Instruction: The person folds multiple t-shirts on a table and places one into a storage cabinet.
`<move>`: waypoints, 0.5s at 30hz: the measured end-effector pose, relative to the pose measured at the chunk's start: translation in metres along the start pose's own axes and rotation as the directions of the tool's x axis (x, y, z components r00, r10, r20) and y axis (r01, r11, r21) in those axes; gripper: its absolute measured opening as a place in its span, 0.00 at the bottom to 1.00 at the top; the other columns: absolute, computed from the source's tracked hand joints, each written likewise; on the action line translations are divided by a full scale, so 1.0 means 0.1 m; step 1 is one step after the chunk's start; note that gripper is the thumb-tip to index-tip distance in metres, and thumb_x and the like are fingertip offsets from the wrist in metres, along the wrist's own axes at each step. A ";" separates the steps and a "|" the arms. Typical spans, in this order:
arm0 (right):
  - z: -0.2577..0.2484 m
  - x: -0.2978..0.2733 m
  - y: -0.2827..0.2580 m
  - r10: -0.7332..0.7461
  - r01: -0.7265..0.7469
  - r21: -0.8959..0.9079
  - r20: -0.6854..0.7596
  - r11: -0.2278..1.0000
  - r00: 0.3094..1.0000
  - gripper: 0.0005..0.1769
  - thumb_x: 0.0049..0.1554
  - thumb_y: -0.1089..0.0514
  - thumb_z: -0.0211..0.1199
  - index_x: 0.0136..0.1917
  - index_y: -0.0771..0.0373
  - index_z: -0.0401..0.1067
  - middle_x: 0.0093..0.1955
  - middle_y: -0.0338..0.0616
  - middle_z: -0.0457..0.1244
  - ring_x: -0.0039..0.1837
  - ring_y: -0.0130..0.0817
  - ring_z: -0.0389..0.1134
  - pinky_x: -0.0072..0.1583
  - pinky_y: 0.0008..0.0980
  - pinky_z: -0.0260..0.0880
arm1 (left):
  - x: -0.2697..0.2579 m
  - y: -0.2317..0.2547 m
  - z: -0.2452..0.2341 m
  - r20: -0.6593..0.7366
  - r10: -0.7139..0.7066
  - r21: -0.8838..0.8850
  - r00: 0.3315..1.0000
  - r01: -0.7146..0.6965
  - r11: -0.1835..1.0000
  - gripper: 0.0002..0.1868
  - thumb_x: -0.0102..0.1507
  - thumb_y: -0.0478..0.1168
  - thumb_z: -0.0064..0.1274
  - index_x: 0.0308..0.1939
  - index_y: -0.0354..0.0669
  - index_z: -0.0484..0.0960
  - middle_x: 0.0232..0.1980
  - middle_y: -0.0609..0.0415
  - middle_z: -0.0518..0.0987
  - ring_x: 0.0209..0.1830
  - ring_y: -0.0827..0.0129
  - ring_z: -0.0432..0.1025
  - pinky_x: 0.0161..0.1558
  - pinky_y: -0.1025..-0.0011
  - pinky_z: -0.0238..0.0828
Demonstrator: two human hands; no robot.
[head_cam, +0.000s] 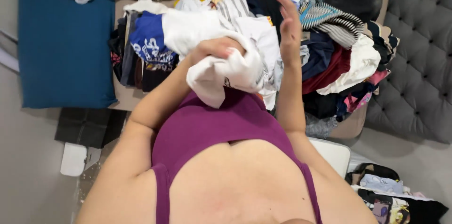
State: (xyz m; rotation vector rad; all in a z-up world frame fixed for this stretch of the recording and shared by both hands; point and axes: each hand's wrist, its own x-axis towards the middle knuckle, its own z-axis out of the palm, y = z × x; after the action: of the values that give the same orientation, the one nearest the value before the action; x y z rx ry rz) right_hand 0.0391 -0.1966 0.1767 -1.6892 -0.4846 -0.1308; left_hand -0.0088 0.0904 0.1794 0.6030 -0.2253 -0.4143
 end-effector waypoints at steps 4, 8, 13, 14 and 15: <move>0.16 0.20 -0.17 -0.113 0.096 0.173 0.095 0.980 0.989 0.39 0.69 0.32 0.44 0.78 0.64 0.59 0.79 0.48 0.57 0.81 0.40 0.56 0.81 0.44 0.50 | -0.01 -0.04 0.34 0.126 -0.077 0.065 0.989 0.069 0.995 0.20 0.71 0.42 0.51 0.63 0.33 0.74 0.56 0.50 0.77 0.56 0.70 0.73 0.61 0.71 0.69; 0.07 0.15 -0.38 -0.192 0.206 0.226 -0.084 0.952 0.978 0.32 0.69 0.37 0.49 0.72 0.64 0.61 0.71 0.46 0.58 0.74 0.38 0.58 0.76 0.42 0.55 | 0.17 -0.04 0.51 0.276 -0.194 0.174 0.942 0.149 0.973 0.21 0.72 0.45 0.53 0.63 0.33 0.74 0.56 0.52 0.77 0.56 0.73 0.71 0.62 0.73 0.66; -0.45 -0.38 -0.71 -0.232 0.320 0.194 -0.373 0.927 0.898 0.23 0.68 0.43 0.55 0.64 0.63 0.63 0.62 0.43 0.59 0.66 0.35 0.61 0.69 0.40 0.60 | 0.55 -0.13 0.82 0.415 -0.214 0.441 0.884 0.010 0.897 0.23 0.71 0.49 0.56 0.64 0.40 0.73 0.61 0.58 0.76 0.62 0.79 0.70 0.66 0.77 0.65; -0.60 -0.54 -0.77 -0.235 0.338 0.174 -0.439 0.925 0.868 0.22 0.67 0.44 0.56 0.63 0.63 0.64 0.61 0.42 0.60 0.65 0.35 0.61 0.68 0.39 0.61 | 0.59 -0.12 0.98 0.435 -0.242 0.437 0.867 0.032 0.899 0.23 0.71 0.49 0.56 0.64 0.40 0.73 0.61 0.58 0.76 0.62 0.79 0.70 0.66 0.77 0.65; -0.74 -0.73 -0.85 -0.241 0.358 0.143 -0.511 0.923 0.825 0.20 0.67 0.45 0.58 0.61 0.63 0.64 0.59 0.42 0.60 0.63 0.34 0.62 0.67 0.39 0.62 | 0.66 -0.10 1.15 0.501 -0.165 0.410 0.850 -0.065 0.910 0.21 0.72 0.46 0.58 0.64 0.40 0.74 0.60 0.58 0.76 0.61 0.78 0.71 0.65 0.76 0.66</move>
State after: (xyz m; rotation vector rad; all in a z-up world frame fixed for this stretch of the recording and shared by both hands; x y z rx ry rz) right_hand -0.0454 -0.2772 0.2424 -1.2725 -0.3643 -0.6916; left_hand 0.0097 -0.0035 0.2712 0.9080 -0.8469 -0.5882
